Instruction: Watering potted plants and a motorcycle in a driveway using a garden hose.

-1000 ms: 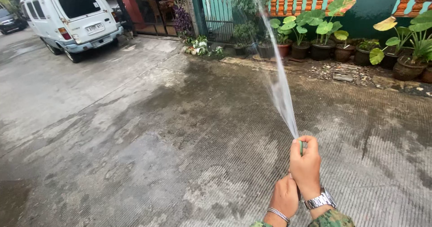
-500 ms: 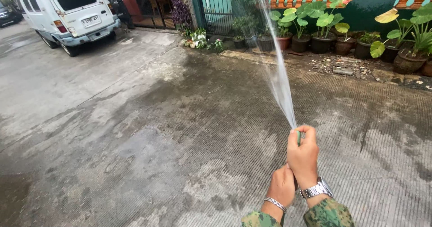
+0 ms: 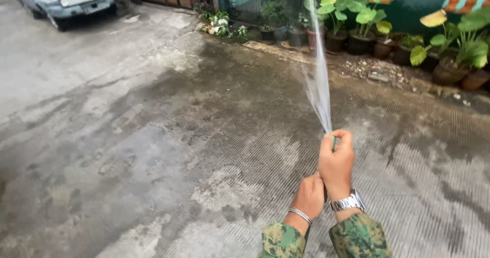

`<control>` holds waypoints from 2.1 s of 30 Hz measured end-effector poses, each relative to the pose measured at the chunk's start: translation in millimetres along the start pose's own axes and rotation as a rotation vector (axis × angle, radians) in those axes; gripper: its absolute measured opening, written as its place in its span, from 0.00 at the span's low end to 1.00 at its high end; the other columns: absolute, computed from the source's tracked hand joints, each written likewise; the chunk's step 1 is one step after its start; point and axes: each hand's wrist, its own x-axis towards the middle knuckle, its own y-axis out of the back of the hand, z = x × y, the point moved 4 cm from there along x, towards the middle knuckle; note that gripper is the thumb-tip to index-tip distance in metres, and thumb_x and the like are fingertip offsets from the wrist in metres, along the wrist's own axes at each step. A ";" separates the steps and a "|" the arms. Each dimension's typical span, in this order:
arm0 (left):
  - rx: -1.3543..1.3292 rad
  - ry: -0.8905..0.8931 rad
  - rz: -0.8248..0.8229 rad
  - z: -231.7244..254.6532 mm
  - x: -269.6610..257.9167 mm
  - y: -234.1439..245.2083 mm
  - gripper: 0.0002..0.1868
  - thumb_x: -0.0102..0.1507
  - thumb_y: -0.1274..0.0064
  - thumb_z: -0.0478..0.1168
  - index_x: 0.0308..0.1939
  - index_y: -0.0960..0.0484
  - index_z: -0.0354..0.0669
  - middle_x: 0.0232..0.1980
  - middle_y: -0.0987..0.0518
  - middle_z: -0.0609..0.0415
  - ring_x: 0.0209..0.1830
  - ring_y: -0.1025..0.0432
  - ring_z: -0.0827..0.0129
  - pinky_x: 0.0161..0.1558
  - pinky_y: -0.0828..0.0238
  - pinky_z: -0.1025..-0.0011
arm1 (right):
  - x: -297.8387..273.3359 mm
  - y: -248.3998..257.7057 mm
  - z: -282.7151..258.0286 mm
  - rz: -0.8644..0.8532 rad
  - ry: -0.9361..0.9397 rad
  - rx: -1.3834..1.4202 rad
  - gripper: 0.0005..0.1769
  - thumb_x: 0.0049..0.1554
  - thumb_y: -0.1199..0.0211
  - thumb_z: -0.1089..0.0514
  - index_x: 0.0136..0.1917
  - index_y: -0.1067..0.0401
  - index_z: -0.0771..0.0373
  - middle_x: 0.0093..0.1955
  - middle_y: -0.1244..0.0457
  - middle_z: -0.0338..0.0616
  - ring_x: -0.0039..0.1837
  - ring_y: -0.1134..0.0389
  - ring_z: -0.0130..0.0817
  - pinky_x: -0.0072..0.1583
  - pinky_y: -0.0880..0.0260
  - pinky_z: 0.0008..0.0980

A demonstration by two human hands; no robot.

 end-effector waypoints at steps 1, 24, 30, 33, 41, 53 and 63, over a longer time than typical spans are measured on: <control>-0.010 -0.005 0.016 -6.3 1.1 -3.9 0.23 0.71 0.70 0.46 0.44 0.22 0.31 0.35 0.22 0.31 0.37 0.26 0.36 0.40 0.33 0.51 | 1.4 1.3 -2.9 -0.014 0.013 -0.001 0.07 0.65 0.42 0.59 0.54 0.36 0.63 0.28 0.41 0.40 0.28 0.42 0.26 0.31 0.44 0.33; 0.027 -0.130 0.053 -5.7 16.2 -10.2 0.26 0.74 0.70 0.49 0.43 0.23 0.30 0.38 0.22 0.32 0.43 0.28 0.34 0.40 0.33 0.51 | 14.6 3.2 -30.7 -0.071 -0.123 0.071 0.10 0.65 0.44 0.57 0.54 0.39 0.64 0.25 0.40 0.41 0.23 0.40 0.28 0.26 0.44 0.34; 0.041 -0.105 0.046 -6.7 17.3 -9.5 0.26 0.74 0.70 0.49 0.43 0.23 0.30 0.37 0.22 0.33 0.42 0.28 0.35 0.40 0.33 0.51 | 15.4 3.0 -32.6 -0.063 -0.108 0.067 0.09 0.65 0.44 0.57 0.53 0.38 0.65 0.25 0.40 0.41 0.23 0.40 0.28 0.26 0.44 0.34; 0.031 -0.063 0.036 -3.7 16.2 -8.3 0.26 0.74 0.70 0.49 0.41 0.24 0.30 0.33 0.23 0.33 0.37 0.27 0.37 0.38 0.33 0.52 | 15.8 1.3 -29.6 -0.067 -0.103 0.057 0.09 0.65 0.44 0.58 0.53 0.38 0.65 0.24 0.41 0.42 0.23 0.40 0.28 0.26 0.44 0.34; 0.032 -0.084 0.054 -9.7 16.1 -4.4 0.26 0.74 0.70 0.49 0.41 0.24 0.30 0.33 0.23 0.34 0.36 0.28 0.37 0.38 0.34 0.52 | 14.2 -9.4 -13.5 -0.070 -0.133 0.059 0.09 0.64 0.43 0.58 0.53 0.38 0.64 0.24 0.41 0.40 0.23 0.41 0.27 0.27 0.45 0.35; 0.061 -0.024 0.180 -25.6 13.4 40.9 0.29 0.74 0.71 0.50 0.35 0.25 0.28 0.26 0.25 0.36 0.27 0.28 0.48 0.33 0.36 0.55 | -0.4 -58.8 -19.7 -0.168 -0.051 0.075 0.09 0.63 0.41 0.57 0.52 0.35 0.64 0.27 0.41 0.40 0.27 0.41 0.26 0.30 0.44 0.34; 0.074 -0.103 0.276 -29.7 9.8 78.1 0.28 0.74 0.70 0.50 0.41 0.21 0.29 0.33 0.21 0.37 0.34 0.25 0.47 0.38 0.32 0.57 | -10.9 -93.6 -34.2 -0.246 -0.054 0.107 0.09 0.63 0.41 0.56 0.51 0.35 0.63 0.27 0.40 0.42 0.29 0.40 0.28 0.33 0.41 0.36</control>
